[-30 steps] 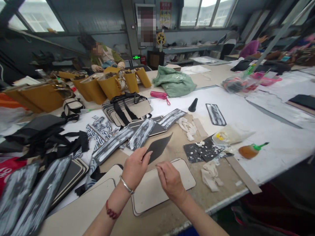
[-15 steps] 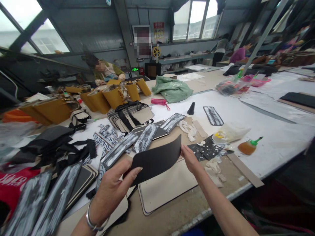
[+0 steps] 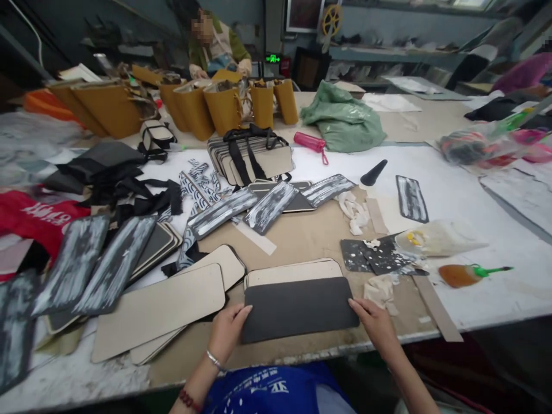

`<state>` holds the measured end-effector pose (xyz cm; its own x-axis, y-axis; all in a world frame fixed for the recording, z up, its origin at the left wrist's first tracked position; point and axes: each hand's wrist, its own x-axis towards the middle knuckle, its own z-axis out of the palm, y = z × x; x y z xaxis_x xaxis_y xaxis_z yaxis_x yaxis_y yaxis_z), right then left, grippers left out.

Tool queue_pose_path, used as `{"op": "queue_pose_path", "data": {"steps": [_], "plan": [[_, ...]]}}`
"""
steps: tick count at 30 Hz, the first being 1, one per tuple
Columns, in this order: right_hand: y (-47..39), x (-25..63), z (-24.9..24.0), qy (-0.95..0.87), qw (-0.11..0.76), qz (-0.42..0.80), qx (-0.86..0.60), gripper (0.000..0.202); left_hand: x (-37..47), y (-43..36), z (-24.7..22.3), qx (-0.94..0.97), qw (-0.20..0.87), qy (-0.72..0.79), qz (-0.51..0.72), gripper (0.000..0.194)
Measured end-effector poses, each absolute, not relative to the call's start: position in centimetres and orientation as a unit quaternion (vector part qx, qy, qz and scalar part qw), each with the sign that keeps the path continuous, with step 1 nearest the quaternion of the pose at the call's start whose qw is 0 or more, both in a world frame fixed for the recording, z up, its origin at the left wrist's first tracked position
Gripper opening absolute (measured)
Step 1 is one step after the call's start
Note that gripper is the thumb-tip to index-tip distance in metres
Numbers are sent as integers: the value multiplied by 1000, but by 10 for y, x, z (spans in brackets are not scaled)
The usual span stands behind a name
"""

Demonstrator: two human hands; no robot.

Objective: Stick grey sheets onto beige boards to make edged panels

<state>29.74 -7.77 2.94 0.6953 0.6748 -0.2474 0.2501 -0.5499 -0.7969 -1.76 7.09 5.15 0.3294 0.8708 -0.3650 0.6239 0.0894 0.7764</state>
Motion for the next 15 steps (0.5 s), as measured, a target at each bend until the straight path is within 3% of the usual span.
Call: {"op": "queue_pose_path", "data": {"steps": [7,15], "plan": [[-51,305,24,-290,334,246,-863,47,3,86,42,597,460,631,183,29],[-34,314,14,-334,291,210,-871,46,17,95,37,610,408,660,160,25]]}}
